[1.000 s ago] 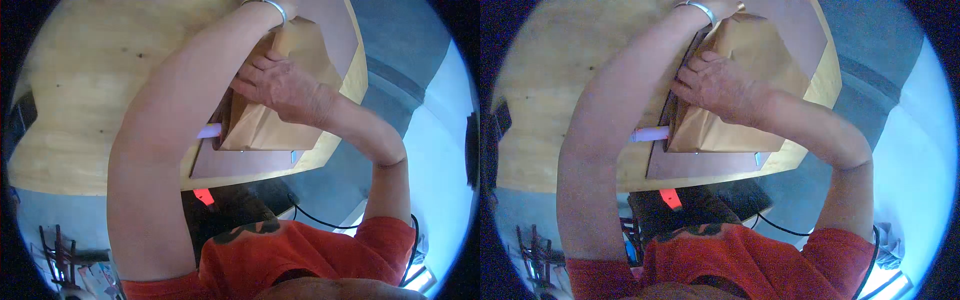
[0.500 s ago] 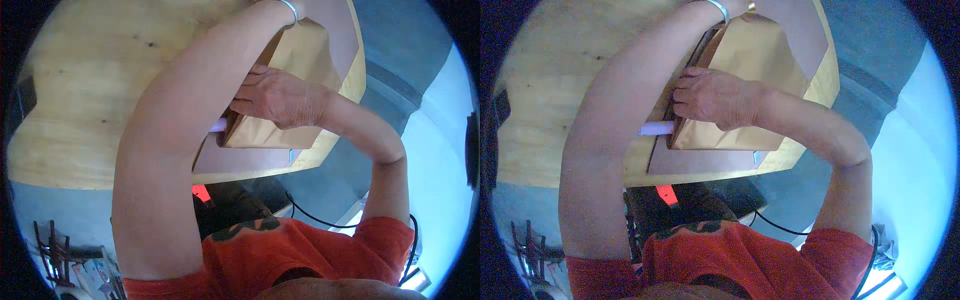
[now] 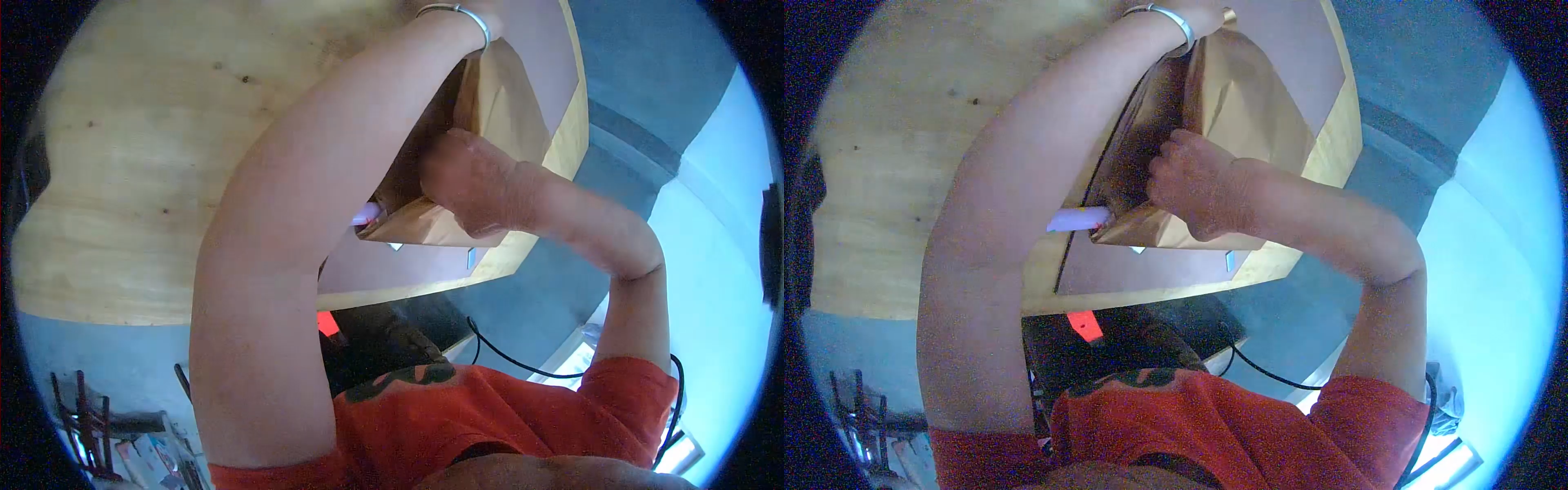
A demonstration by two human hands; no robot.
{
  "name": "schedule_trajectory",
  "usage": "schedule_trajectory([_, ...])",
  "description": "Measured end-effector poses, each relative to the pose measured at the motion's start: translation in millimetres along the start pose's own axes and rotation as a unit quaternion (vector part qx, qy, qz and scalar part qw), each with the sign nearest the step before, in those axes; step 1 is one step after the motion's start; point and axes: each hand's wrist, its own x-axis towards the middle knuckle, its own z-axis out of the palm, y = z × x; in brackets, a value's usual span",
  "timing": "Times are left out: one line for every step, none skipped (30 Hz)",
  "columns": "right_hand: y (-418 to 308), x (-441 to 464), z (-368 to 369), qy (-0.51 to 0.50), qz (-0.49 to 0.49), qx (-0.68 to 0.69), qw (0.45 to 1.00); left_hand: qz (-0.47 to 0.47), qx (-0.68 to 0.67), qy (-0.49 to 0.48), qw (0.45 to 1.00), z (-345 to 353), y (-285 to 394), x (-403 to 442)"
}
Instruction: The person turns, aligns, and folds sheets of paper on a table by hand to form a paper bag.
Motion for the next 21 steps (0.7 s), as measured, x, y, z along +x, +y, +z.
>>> schedule_trajectory([-1.2, 2.3, 0.8, -0.032, 0.021, 0.013, 0.999, 0.028, -0.034, -0.039, 0.998, -9.0, -5.9, -0.5])
schedule_trajectory([-2.2, 4.2, 1.3, -0.063, 0.041, 0.027, 0.997, 0.056, -0.068, -0.079, 0.993, -13.8, -10.1, -0.9])
schedule_trajectory([-3.6, 5.0, 0.2, -0.064, 0.039, 0.027, 0.997, 0.054, -0.069, -0.08, 0.993, -4.6, -7.6, 4.8])
schedule_trajectory([-5.5, 5.4, -2.0, -0.086, 0.049, 0.016, 0.995, 0.015, -0.029, -0.049, 0.998, 8.5, -1.9, 11.8])
schedule_trajectory([-6.3, 6.0, -4.6, -0.108, 0.059, 0.005, 0.992, -0.024, 0.01, -0.019, 0.999, 19.2, 0.5, 18.4])
schedule_trajectory([-6.2, 7.9, -7.2, -0.11, 0.058, 0.005, 0.992, -0.025, 0.009, -0.021, 0.999, 13.6, -4.5, 14.7])
schedule_trajectory([-6.2, 10.9, -10.2, -0.133, 0.077, 0.01, 0.988, 0.022, -0.031, -0.042, 0.998, -0.8, -12.7, 5.6])
schedule_trajectory([-6.3, 14.0, -11.9, -0.156, 0.097, 0.014, 0.983, 0.069, -0.071, -0.063, 0.993, -9.1, -17.9, 0.6])
schedule_trajectory([-5.3, 17.1, -11.9, -0.158, 0.097, 0.015, 0.983, 0.069, -0.073, -0.065, 0.993, -8.7, -19.1, 1.0])
schedule_trajectory([-2.7, 19.2, -11.1, -0.17, 0.123, 0.03, 0.977, 0.075, -0.072, -0.057, 0.993, -7.7, -18.7, 1.4])
schedule_trajectory([0.3, 21.8, -10.0, -0.183, 0.148, 0.045, 0.971, 0.08, -0.072, -0.049, 0.993, -6.0, -19.4, 2.4])
schedule_trajectory([2.7, 22.1, -7.8, -0.186, 0.147, 0.046, 0.97, 0.079, -0.074, -0.052, 0.993, -3.7, -20.6, 2.9])
schedule_trajectory([5.9, 20.2, -5.2, -0.148, 0.155, 0.048, 0.976, 0.086, -0.08, -0.044, 0.992, -0.6, -21.2, 4.0])
schedule_trajectory([7.6, 19.2, -3.6, -0.109, 0.164, 0.051, 0.979, 0.093, -0.085, -0.035, 0.991, 2.0, -21.6, 4.6])
schedule_trajectory([8.4, 20.1, -4.3, -0.112, 0.164, 0.051, 0.979, 0.093, -0.088, -0.036, 0.991, 3.4, -22.6, 5.5])
schedule_trajectory([9.8, 20.7, -6.0, -0.111, 0.18, 0.057, 0.976, 0.095, -0.085, -0.034, 0.991, 3.5, -23.3, 6.4])
schedule_trajectory([11.3, 20.2, -7.6, -0.109, 0.196, 0.064, 0.972, 0.098, -0.081, -0.033, 0.991, 3.3, -22.7, 7.3])
schedule_trajectory([12.8, 20.8, -8.5, -0.11, 0.197, 0.063, 0.972, 0.099, -0.083, -0.032, 0.991, 3.2, -22.6, 8.0])
schedule_trajectory([14.7, 21.7, -8.9, -0.122, 0.202, 0.083, 0.968, 0.091, -0.091, -0.033, 0.991, 4.0, -22.5, 9.8])
schedule_trajectory([15.1, 23.0, -7.5, -0.134, 0.207, 0.105, 0.963, 0.083, -0.099, -0.034, 0.991, 6.5, -23.6, 11.1])
schedule_trajectory([14.8, 23.3, -5.8, -0.133, 0.208, 0.104, 0.963, 0.083, -0.099, -0.033, 0.991, 8.1, -24.3, 12.1])
